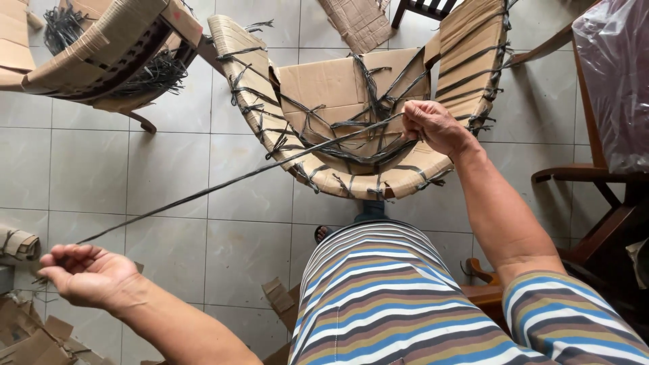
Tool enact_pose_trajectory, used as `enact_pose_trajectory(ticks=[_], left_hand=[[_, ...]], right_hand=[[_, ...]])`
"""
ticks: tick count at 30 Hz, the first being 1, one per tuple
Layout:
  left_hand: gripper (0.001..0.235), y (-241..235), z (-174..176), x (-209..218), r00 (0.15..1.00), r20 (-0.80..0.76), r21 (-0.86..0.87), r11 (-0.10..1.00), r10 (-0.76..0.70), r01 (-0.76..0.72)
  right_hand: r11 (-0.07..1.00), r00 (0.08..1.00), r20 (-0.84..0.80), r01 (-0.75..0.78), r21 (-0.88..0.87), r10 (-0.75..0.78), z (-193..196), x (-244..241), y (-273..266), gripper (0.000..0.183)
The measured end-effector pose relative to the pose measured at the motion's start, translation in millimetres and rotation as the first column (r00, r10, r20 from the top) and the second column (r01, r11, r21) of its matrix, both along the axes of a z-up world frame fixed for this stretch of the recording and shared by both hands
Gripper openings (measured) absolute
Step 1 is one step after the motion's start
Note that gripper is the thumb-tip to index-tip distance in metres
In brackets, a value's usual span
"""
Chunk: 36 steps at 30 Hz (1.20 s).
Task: Wrapping and tying black plastic strips around a cardboard-covered chair frame to secure the padding.
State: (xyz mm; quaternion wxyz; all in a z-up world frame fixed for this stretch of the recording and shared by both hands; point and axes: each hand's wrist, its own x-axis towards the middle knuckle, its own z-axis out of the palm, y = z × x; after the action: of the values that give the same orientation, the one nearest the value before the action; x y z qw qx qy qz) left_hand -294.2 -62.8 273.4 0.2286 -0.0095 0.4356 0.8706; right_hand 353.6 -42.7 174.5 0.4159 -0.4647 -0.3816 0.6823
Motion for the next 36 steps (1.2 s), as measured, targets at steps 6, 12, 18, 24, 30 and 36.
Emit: enact_pose_trajectory(ticks=[6,12,18,24,30,36], left_hand=[[0.024,2.8,-2.9,-6.9,0.994,-0.026,0.011,0.995,0.103,-0.103],[0.023,4.1,-3.7,-12.0,0.987,-0.033,0.035,0.987,0.158,-0.157],[0.033,1.7,12.7,-15.5,0.975,-0.100,-0.004,0.980,0.198,-0.200],[0.028,-10.9,12.0,-39.8,0.957,-0.188,-0.053,0.971,0.219,-0.233],[0.019,5.4,56.7,118.8,0.828,-0.497,-0.556,0.828,-0.260,-0.073],[0.018,23.7,-43.8,260.6,0.468,-0.342,-0.514,0.579,-0.815,0.633]], right_hand=[[0.988,0.989,0.062,0.139,-0.070,-0.135,-28.3,29.2,11.7,0.035],[0.979,0.965,0.214,0.174,-0.101,-0.150,-57.4,37.9,19.5,0.034],[0.973,0.910,0.362,0.228,-0.030,-0.202,-63.7,36.1,23.8,0.028],[0.993,0.937,0.349,0.019,-0.112,0.022,-37.1,30.4,29.6,0.028],[0.997,0.968,0.245,-0.035,-0.071,0.052,-13.6,10.1,31.0,0.017],[0.998,0.997,0.039,0.063,-0.024,-0.062,-10.7,-23.8,31.8,0.019]])
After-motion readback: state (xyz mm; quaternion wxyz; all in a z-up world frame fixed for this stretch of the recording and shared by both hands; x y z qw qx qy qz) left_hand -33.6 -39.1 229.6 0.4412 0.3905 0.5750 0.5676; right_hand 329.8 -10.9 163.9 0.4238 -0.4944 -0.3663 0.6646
